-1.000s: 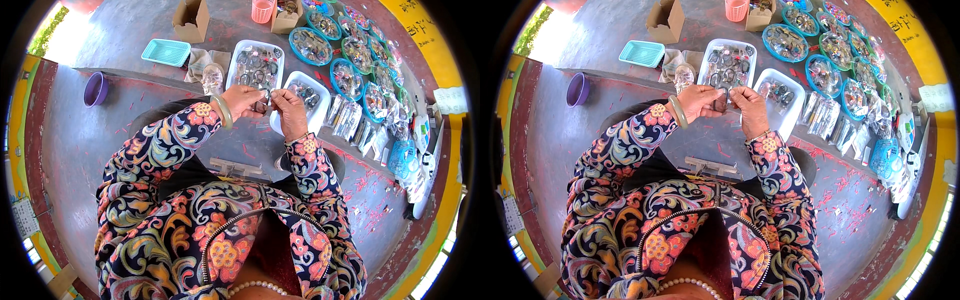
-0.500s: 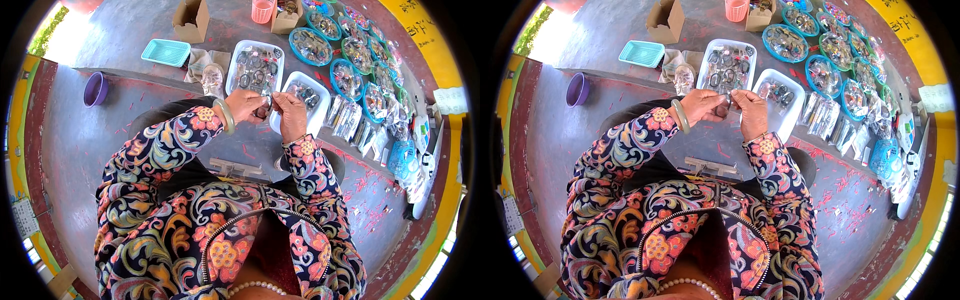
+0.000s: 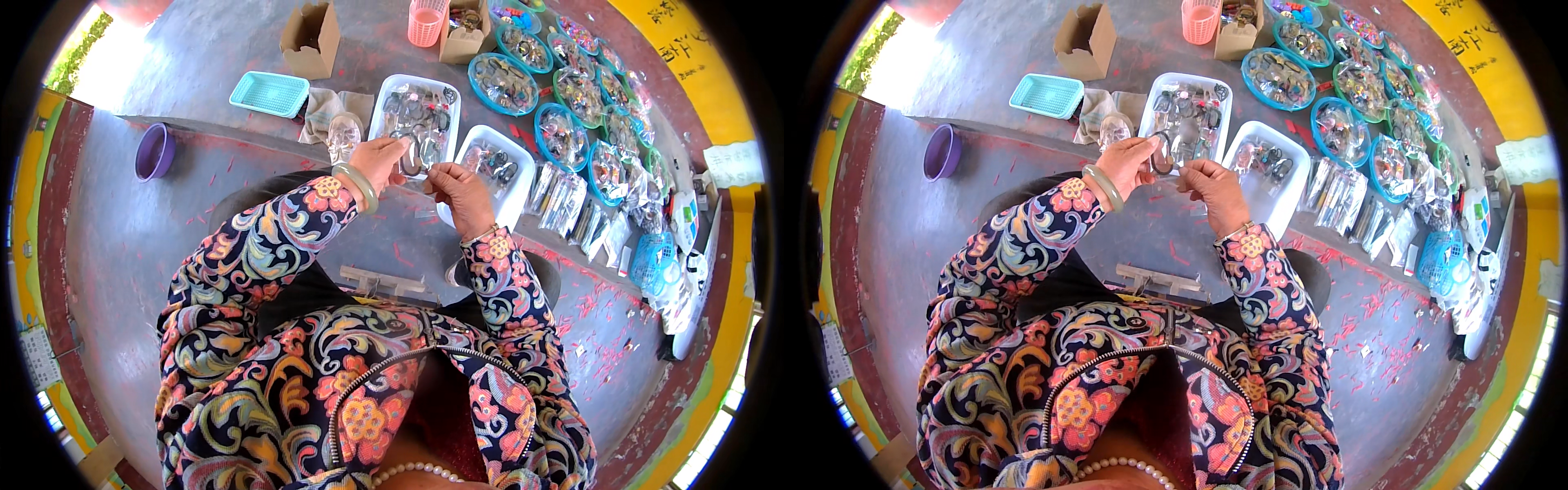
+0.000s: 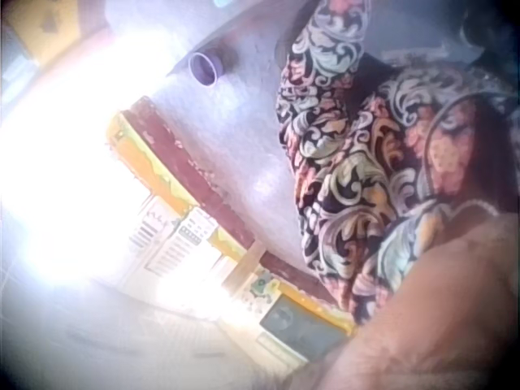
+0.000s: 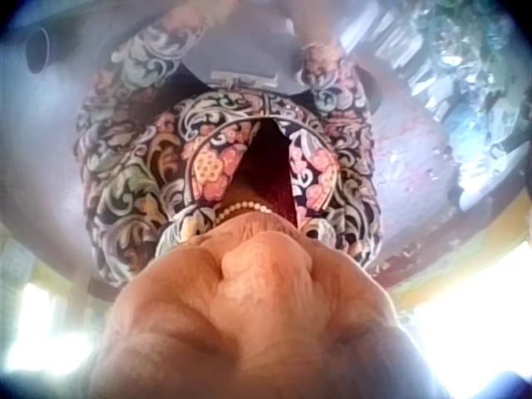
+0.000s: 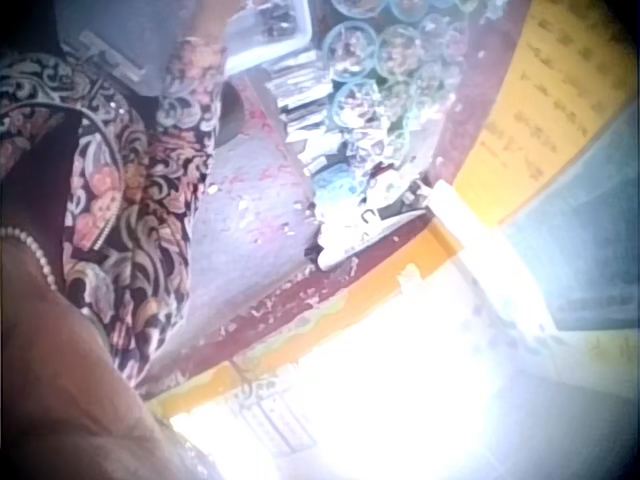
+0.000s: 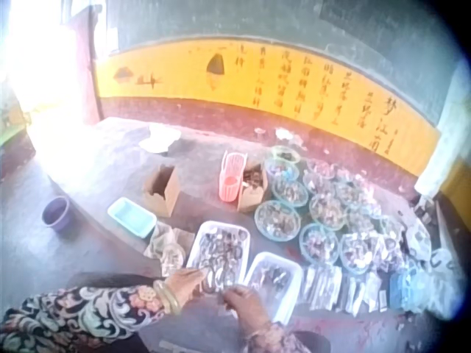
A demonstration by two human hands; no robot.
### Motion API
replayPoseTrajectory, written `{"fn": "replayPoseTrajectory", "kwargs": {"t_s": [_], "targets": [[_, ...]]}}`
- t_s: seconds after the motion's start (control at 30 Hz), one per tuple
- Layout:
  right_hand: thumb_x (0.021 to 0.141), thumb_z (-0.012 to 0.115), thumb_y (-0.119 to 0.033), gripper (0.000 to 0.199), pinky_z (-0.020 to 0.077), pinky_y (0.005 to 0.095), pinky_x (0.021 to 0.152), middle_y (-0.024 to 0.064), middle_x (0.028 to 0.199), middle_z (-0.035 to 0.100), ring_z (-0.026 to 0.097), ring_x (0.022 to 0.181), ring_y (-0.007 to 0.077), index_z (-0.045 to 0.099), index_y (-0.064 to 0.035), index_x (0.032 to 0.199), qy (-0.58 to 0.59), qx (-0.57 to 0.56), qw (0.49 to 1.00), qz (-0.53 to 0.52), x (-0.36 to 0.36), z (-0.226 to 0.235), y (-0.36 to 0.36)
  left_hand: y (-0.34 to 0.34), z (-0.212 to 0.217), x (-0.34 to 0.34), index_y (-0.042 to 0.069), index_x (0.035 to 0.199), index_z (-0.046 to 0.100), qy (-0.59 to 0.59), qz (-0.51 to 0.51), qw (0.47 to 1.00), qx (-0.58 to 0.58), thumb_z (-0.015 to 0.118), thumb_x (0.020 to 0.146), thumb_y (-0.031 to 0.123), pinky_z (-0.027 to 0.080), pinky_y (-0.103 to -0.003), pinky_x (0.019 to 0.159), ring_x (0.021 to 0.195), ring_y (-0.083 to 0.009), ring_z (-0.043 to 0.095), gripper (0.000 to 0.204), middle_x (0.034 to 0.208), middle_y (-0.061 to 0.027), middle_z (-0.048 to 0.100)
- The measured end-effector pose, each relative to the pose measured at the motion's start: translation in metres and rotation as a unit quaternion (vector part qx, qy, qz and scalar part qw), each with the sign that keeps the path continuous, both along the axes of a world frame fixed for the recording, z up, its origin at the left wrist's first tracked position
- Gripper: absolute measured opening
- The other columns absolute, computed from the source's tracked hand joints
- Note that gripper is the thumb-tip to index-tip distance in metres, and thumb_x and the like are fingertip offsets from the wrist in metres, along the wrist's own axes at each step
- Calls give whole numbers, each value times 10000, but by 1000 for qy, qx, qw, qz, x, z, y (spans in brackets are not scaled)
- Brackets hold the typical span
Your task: The person sits on the floor and repeatedly picks up small hair accessories from a white tray, places them into clear plastic bags, and sets the packaged items aside. The task involves handling small objects one by one and organizing them into bags.
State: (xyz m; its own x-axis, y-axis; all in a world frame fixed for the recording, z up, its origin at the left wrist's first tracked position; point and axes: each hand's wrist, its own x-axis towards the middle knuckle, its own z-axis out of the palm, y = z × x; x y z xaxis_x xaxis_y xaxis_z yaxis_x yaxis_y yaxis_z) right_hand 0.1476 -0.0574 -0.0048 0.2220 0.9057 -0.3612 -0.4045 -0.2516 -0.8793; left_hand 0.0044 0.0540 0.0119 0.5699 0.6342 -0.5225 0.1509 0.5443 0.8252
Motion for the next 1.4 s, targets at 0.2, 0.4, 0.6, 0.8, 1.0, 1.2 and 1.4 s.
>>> {"fn": "replayPoseTrajectory", "kwargs": {"t_s": [0.2,0.4,0.6,0.8,1.0,1.2,1.4], "targets": [[769,598,-129,101,369,185,524,7,683,593,536,593,76,608,-40,816,-7,28,999,-42,12,-12,3,-4,6,-4,26,1058,492,9,20,1000,-16,529,837,311,435,-243,601,814,-125,535,362,899,-62,562],[766,582,-127,96,372,189,515,-2,671,593,542,591,68,609,-49,815,-162,-51,972,-162,65,-29,10,26,31,-14,17,1062,492,-79,57,995,15,490,855,293,433,-266,661,940,-165,535,345,1028,-112,559],[762,569,-138,89,373,187,493,6,675,598,561,581,72,592,-55,782,-156,-100,975,-124,65,-73,16,34,80,-27,4,1031,520,-188,71,978,55,461,874,249,408,-258,685,981,-186,533,297,1040,-124,565],[786,573,-172,127,387,195,525,10,729,603,569,639,80,569,-69,860,-138,-143,977,-74,50,-108,46,34,84,-32,3,1016,525,-214,68,973,52,448,879,224,406,-258,694,972,-203,545,271,1027,-128,570],[770,575,-203,196,421,198,517,17,723,608,574,627,87,585,-54,897,-153,-186,966,-97,66,-164,78,29,89,-33,-2,1029,528,-214,57,975,28,428,884,189,407,-251,699,977,-200,544,260,1022,-122,575],[737,472,-170,309,425,395,799,186,876,595,539,832,395,562,-15,989,-573,-87,813,-44,98,-169,118,17,116,-47,8,1030,544,-223,66,972,29,394,895,181,405,-252,691,967,-203,549,266,1008,-121,585],[726,444,-116,489,323,369,947,160,1256,381,344,1179,309,379,-34,1204,-668,-78,733,95,128,-164,157,7,137,-52,5,1035,545,-237,50,970,23,386,899,200,416,-251,661,935,-212,562,286,997,-130,589]]}}
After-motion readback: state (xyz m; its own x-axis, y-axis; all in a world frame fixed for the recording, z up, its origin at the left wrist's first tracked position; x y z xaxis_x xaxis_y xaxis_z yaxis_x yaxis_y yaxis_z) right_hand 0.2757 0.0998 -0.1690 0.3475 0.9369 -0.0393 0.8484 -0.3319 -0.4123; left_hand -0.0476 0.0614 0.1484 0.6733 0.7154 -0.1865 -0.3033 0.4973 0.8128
